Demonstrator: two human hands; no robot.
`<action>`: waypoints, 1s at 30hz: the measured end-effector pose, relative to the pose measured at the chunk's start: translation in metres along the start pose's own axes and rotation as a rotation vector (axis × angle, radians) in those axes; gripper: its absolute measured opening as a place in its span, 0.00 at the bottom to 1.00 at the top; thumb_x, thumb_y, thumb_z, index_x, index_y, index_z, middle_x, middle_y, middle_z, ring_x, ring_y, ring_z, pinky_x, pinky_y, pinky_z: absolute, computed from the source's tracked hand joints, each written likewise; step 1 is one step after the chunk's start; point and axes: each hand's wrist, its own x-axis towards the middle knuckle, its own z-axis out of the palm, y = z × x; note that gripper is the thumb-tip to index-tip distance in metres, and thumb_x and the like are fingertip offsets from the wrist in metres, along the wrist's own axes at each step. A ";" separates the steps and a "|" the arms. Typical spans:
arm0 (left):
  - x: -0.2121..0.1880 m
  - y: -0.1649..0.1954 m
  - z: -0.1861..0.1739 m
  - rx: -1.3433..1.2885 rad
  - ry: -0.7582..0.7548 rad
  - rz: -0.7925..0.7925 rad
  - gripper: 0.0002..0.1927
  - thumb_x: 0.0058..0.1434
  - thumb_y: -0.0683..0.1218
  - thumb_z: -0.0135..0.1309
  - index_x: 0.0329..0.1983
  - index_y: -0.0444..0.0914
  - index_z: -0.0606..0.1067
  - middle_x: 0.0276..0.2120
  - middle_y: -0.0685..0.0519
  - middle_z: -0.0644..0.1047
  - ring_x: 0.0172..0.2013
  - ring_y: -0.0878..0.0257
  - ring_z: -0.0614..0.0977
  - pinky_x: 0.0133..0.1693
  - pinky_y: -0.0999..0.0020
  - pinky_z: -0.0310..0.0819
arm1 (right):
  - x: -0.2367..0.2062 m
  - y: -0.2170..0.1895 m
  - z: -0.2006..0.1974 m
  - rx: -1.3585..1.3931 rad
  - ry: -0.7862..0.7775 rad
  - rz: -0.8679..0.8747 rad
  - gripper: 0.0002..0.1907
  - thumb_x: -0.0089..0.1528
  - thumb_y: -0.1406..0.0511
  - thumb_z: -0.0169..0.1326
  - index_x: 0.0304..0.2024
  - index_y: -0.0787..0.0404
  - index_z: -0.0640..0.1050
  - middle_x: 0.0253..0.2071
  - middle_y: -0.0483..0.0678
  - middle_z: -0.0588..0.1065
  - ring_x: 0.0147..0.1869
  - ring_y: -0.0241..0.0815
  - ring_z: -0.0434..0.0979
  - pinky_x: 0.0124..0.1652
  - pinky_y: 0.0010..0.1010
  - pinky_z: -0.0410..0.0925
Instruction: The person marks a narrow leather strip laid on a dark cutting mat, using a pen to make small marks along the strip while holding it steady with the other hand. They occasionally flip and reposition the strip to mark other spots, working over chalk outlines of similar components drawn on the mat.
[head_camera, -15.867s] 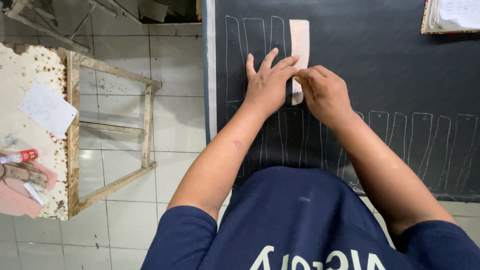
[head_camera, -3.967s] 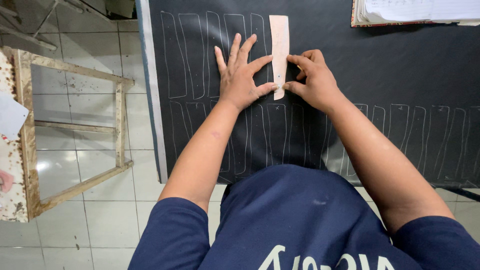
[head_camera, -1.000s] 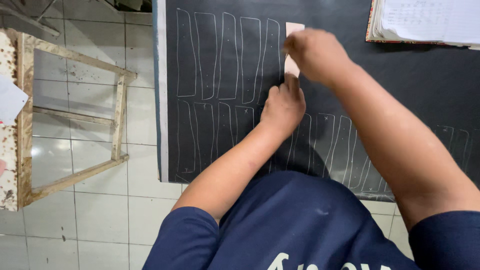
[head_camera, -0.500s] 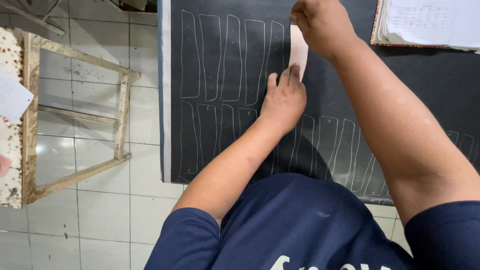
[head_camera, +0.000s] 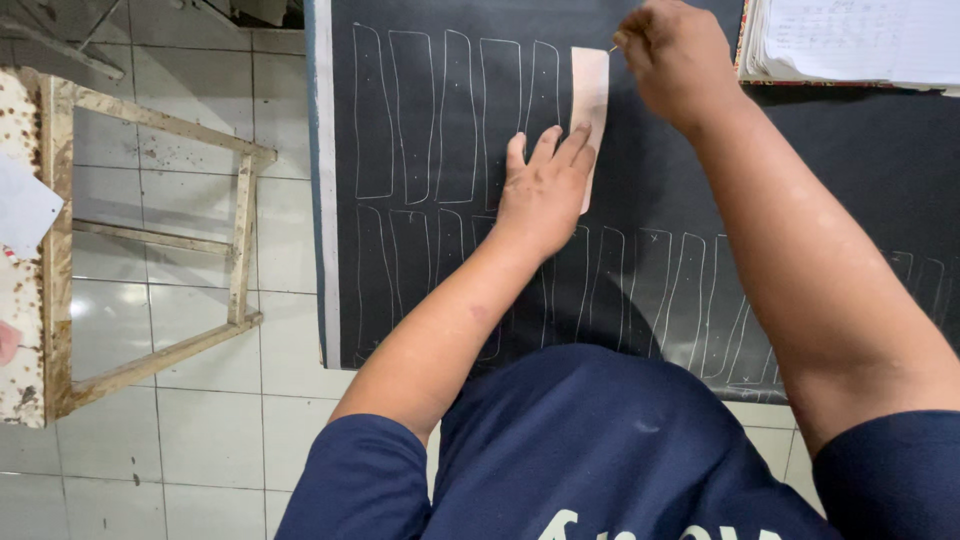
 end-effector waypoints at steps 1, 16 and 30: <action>-0.001 -0.002 -0.002 -0.020 -0.039 -0.011 0.21 0.60 0.45 0.55 0.58 0.40 0.74 0.67 0.53 0.68 0.65 0.51 0.69 0.64 0.35 0.54 | -0.002 0.000 0.001 0.004 0.004 -0.004 0.04 0.70 0.69 0.59 0.41 0.65 0.82 0.37 0.55 0.79 0.40 0.55 0.81 0.41 0.41 0.72; 0.006 -0.013 -0.020 -0.122 -0.164 -0.015 0.25 0.54 0.48 0.64 0.57 0.46 0.77 0.67 0.57 0.66 0.70 0.48 0.60 0.66 0.30 0.43 | -0.113 -0.086 -0.021 0.190 -0.124 0.187 0.06 0.68 0.67 0.58 0.45 0.64 0.78 0.39 0.54 0.78 0.40 0.52 0.80 0.40 0.38 0.72; 0.013 -0.015 -0.017 -0.144 -0.181 -0.065 0.33 0.49 0.52 0.69 0.59 0.47 0.75 0.67 0.60 0.66 0.72 0.47 0.56 0.67 0.29 0.35 | -0.140 -0.109 -0.020 0.180 -0.166 0.164 0.04 0.68 0.68 0.57 0.43 0.62 0.79 0.39 0.51 0.77 0.39 0.50 0.80 0.40 0.37 0.72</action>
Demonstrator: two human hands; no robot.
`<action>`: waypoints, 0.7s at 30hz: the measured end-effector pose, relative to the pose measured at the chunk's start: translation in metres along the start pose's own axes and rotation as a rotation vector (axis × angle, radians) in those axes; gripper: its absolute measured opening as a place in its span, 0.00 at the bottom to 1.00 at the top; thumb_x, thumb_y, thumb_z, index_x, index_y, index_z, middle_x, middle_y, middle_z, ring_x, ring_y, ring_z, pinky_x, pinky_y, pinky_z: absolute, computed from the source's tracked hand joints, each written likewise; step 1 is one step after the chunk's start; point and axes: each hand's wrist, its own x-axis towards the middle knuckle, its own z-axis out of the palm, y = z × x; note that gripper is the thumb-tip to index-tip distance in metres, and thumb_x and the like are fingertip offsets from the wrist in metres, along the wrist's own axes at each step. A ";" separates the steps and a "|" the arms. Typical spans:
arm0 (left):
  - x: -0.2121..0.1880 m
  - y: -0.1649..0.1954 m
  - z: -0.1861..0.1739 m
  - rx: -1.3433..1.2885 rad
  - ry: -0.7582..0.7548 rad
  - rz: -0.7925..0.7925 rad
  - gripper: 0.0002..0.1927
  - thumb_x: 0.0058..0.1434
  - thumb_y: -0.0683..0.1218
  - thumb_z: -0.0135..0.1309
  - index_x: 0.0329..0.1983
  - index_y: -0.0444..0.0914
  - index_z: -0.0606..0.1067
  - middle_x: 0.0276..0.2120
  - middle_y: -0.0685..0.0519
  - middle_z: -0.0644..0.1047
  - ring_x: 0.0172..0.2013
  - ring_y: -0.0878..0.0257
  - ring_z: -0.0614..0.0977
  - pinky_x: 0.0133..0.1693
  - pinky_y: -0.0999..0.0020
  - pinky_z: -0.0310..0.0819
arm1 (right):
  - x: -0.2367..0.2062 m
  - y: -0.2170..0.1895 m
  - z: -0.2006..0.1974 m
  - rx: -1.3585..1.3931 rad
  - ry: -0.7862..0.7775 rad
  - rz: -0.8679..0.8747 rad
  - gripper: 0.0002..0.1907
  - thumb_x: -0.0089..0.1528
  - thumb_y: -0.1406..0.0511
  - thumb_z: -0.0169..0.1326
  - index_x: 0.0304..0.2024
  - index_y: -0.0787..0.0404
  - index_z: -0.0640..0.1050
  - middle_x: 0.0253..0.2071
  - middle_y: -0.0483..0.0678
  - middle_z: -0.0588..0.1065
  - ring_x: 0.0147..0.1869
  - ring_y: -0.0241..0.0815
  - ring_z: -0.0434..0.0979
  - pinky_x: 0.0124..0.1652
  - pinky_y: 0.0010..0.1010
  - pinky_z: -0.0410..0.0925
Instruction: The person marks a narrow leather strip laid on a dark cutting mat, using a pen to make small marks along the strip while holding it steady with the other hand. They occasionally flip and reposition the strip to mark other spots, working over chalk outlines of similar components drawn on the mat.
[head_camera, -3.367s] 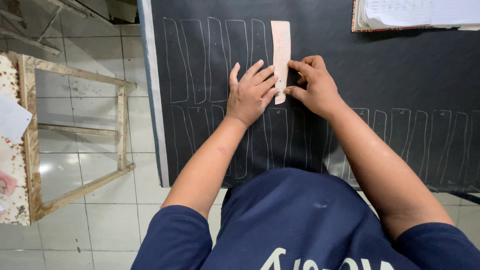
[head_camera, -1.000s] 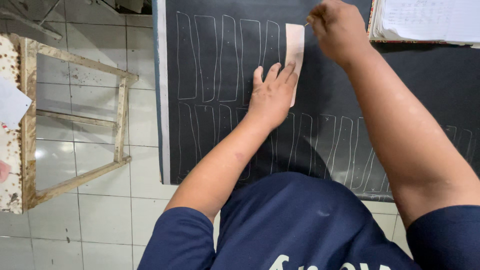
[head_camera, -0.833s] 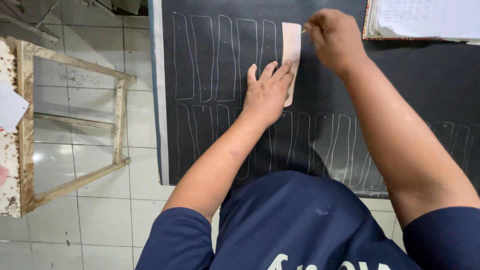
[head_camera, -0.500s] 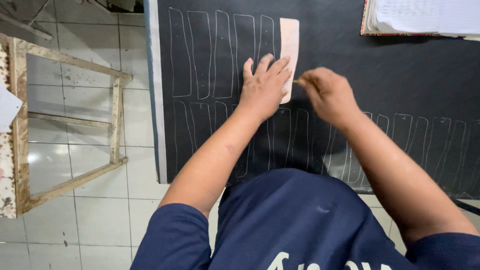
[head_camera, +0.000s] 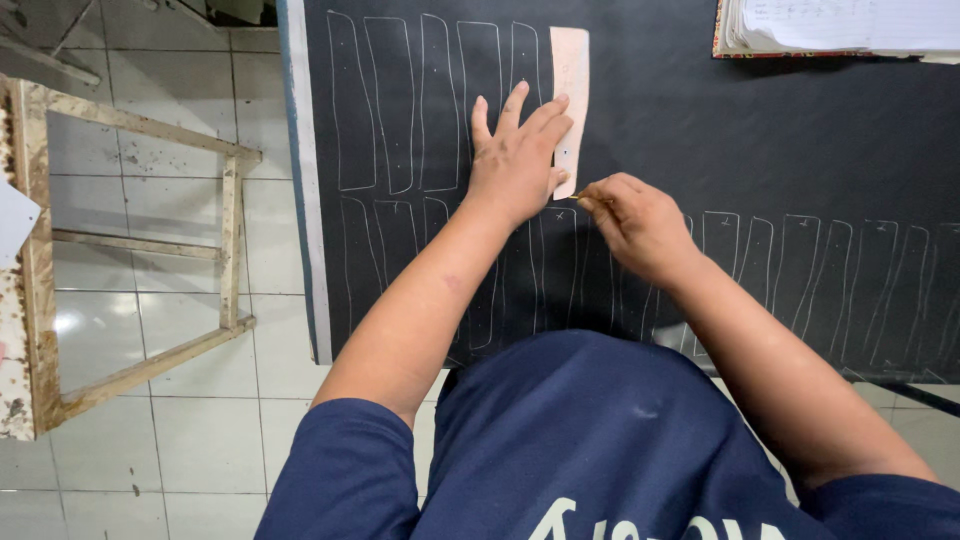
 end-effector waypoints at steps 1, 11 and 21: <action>0.000 0.000 0.000 0.000 0.004 0.002 0.33 0.49 0.52 0.69 0.60 0.47 0.75 0.67 0.60 0.66 0.71 0.47 0.56 0.67 0.29 0.35 | 0.000 0.000 0.001 0.011 -0.001 -0.012 0.04 0.68 0.68 0.57 0.44 0.62 0.79 0.39 0.51 0.77 0.40 0.50 0.80 0.40 0.37 0.72; 0.002 0.000 -0.006 -0.028 -0.028 -0.010 0.30 0.49 0.51 0.68 0.57 0.48 0.78 0.65 0.62 0.68 0.72 0.49 0.57 0.68 0.31 0.33 | 0.004 -0.007 0.007 0.058 -0.014 -0.098 0.04 0.67 0.69 0.56 0.44 0.63 0.77 0.40 0.51 0.78 0.42 0.51 0.80 0.41 0.37 0.73; 0.009 -0.008 -0.002 -0.060 0.013 -0.039 0.17 0.67 0.42 0.46 0.52 0.51 0.80 0.63 0.65 0.73 0.71 0.51 0.60 0.68 0.30 0.31 | 0.051 0.004 0.011 -0.161 0.124 -0.108 0.04 0.69 0.67 0.59 0.43 0.62 0.79 0.37 0.53 0.76 0.39 0.56 0.79 0.39 0.43 0.71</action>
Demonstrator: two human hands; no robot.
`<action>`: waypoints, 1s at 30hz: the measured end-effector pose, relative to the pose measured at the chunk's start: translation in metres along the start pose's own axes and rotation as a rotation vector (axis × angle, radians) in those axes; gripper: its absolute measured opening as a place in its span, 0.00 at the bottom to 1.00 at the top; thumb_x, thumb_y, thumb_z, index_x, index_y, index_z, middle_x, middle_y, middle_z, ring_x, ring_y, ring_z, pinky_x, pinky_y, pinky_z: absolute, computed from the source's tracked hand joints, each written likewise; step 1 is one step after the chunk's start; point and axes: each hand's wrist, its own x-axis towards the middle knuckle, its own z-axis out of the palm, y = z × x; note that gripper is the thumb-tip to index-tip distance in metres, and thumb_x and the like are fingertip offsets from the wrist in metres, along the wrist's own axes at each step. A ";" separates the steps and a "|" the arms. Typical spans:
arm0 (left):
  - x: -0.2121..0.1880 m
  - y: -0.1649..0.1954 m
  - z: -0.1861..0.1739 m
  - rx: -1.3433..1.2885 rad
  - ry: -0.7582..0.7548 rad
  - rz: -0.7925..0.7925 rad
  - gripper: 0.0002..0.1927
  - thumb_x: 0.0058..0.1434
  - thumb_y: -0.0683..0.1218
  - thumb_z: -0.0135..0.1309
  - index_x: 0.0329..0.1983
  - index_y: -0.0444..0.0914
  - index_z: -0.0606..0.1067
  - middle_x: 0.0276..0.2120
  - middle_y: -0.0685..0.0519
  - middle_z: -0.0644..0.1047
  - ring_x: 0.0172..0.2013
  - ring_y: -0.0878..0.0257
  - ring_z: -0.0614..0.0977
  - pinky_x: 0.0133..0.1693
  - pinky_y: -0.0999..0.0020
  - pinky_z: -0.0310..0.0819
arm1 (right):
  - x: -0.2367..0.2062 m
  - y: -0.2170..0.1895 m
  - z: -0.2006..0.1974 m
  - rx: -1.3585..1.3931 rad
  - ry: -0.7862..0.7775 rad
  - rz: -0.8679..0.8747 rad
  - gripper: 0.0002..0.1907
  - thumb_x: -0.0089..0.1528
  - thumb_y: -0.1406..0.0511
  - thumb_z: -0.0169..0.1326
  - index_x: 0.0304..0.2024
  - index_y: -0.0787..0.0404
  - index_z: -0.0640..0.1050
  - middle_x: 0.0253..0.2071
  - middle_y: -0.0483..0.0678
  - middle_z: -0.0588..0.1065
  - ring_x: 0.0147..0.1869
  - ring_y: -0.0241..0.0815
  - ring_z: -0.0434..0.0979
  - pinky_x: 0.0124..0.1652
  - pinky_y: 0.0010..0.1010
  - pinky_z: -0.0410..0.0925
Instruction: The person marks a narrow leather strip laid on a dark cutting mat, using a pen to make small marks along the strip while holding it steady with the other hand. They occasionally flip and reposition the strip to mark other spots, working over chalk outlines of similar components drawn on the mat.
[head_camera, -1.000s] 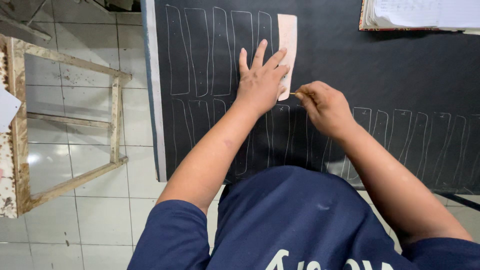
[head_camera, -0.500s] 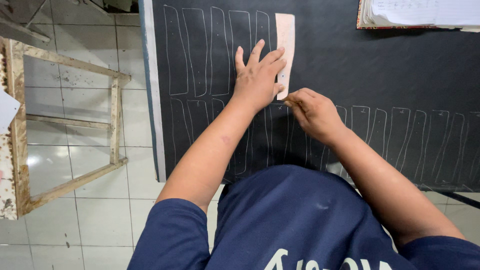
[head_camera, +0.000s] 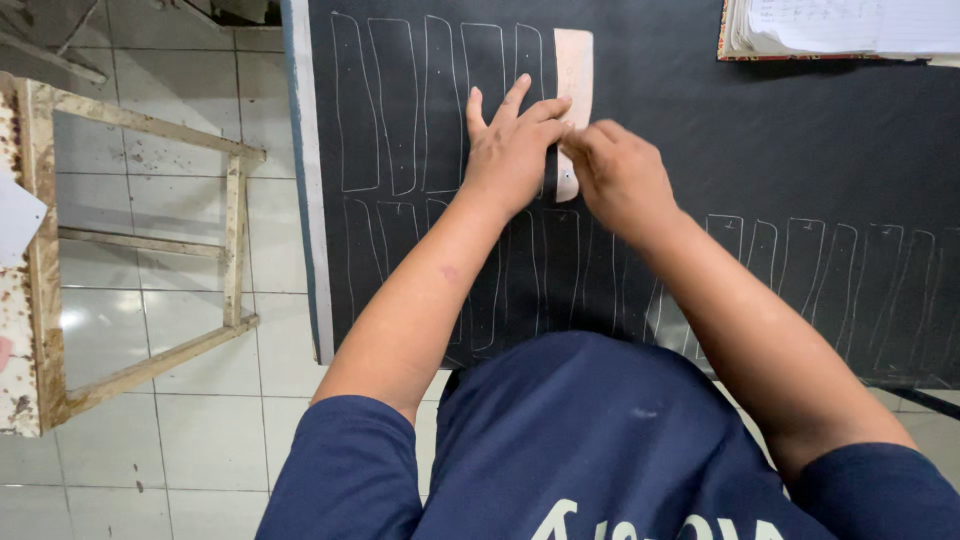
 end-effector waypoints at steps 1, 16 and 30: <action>0.001 -0.001 0.000 -0.001 0.012 0.004 0.18 0.66 0.40 0.45 0.53 0.51 0.80 0.63 0.65 0.73 0.71 0.51 0.61 0.68 0.29 0.31 | 0.003 0.002 0.000 0.032 0.011 0.007 0.04 0.69 0.67 0.59 0.43 0.62 0.79 0.38 0.53 0.76 0.39 0.55 0.79 0.39 0.42 0.71; 0.000 0.003 0.013 -0.018 0.106 0.030 0.14 0.67 0.43 0.47 0.48 0.47 0.82 0.62 0.62 0.74 0.71 0.47 0.62 0.67 0.27 0.34 | -0.021 0.011 -0.009 0.174 0.040 0.050 0.05 0.68 0.69 0.59 0.45 0.63 0.79 0.41 0.53 0.78 0.41 0.52 0.80 0.41 0.37 0.72; 0.008 0.019 0.016 0.041 0.152 0.041 0.12 0.57 0.52 0.64 0.40 0.43 0.81 0.54 0.56 0.73 0.67 0.44 0.64 0.67 0.31 0.42 | -0.039 0.008 -0.013 0.197 -0.013 -0.044 0.05 0.66 0.71 0.56 0.45 0.62 0.79 0.43 0.51 0.79 0.43 0.50 0.81 0.43 0.36 0.73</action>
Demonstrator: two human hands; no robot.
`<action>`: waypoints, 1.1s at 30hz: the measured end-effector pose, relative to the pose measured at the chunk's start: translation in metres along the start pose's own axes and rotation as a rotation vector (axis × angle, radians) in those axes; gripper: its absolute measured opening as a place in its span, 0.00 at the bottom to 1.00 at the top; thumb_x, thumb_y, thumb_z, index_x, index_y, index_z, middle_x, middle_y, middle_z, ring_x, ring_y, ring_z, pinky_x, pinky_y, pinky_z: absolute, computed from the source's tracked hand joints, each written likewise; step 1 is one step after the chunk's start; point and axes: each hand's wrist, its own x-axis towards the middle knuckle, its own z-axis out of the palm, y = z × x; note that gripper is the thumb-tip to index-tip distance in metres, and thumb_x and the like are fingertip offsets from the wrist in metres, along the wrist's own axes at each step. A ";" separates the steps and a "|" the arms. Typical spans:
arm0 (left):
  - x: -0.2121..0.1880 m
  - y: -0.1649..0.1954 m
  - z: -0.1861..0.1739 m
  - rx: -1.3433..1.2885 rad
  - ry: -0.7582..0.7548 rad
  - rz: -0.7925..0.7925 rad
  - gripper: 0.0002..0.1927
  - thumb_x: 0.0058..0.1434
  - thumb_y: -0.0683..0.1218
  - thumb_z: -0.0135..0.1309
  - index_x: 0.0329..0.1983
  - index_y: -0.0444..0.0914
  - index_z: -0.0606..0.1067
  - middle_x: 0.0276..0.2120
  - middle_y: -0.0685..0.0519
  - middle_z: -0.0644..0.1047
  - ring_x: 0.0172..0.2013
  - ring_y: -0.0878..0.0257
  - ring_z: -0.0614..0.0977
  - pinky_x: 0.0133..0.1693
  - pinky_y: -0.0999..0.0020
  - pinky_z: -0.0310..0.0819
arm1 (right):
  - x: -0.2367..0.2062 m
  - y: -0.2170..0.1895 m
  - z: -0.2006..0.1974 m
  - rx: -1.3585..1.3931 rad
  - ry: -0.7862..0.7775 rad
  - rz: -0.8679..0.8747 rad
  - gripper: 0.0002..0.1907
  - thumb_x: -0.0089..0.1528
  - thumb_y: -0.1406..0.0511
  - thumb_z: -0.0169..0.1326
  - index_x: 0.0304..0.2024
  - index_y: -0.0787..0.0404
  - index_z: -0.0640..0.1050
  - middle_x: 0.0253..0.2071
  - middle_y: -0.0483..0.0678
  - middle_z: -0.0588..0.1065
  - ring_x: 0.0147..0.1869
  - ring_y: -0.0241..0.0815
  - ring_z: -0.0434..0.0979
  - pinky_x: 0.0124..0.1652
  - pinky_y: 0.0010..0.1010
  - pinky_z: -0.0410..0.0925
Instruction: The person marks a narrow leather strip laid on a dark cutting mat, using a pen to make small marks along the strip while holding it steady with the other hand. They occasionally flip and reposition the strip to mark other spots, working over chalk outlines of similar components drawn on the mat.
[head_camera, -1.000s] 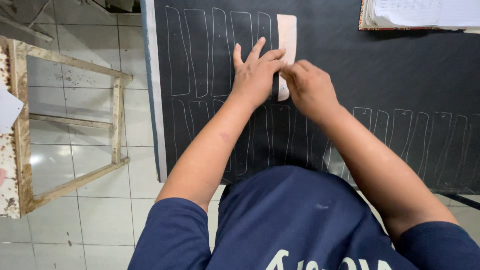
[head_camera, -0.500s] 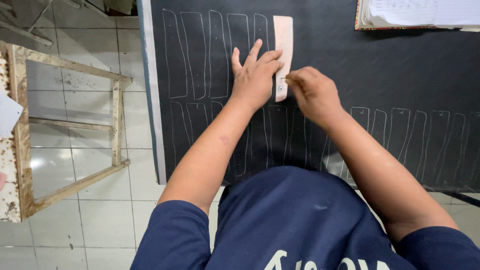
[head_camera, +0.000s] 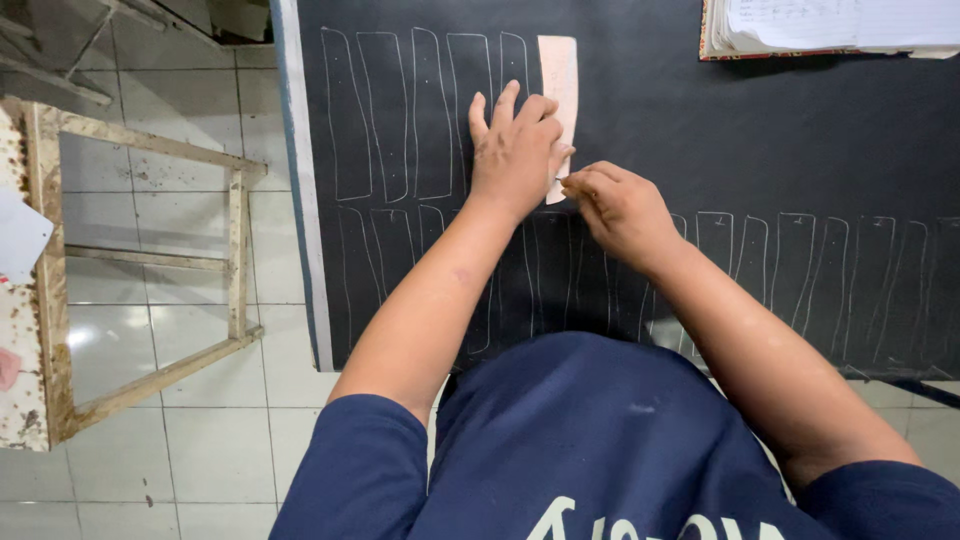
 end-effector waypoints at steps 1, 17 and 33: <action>0.001 0.003 -0.001 0.001 -0.010 -0.012 0.15 0.56 0.54 0.65 0.41 0.42 0.80 0.54 0.55 0.73 0.67 0.44 0.64 0.67 0.32 0.43 | -0.002 0.000 -0.002 0.020 0.008 0.024 0.05 0.67 0.71 0.57 0.45 0.63 0.79 0.43 0.51 0.78 0.42 0.50 0.81 0.42 0.36 0.73; 0.015 -0.014 0.008 0.012 0.061 -0.491 0.20 0.54 0.47 0.66 0.45 0.38 0.71 0.45 0.44 0.74 0.43 0.43 0.81 0.45 0.51 0.76 | -0.045 0.032 -0.019 0.649 0.191 0.865 0.14 0.70 0.66 0.43 0.53 0.64 0.76 0.40 0.45 0.77 0.34 0.29 0.74 0.34 0.22 0.69; -0.007 0.015 0.010 -0.141 0.070 0.094 0.26 0.55 0.45 0.65 0.58 0.41 0.77 0.66 0.49 0.66 0.71 0.50 0.63 0.67 0.41 0.50 | -0.018 0.050 -0.024 0.692 0.085 0.880 0.09 0.63 0.64 0.60 0.39 0.66 0.79 0.29 0.42 0.77 0.28 0.27 0.73 0.27 0.19 0.63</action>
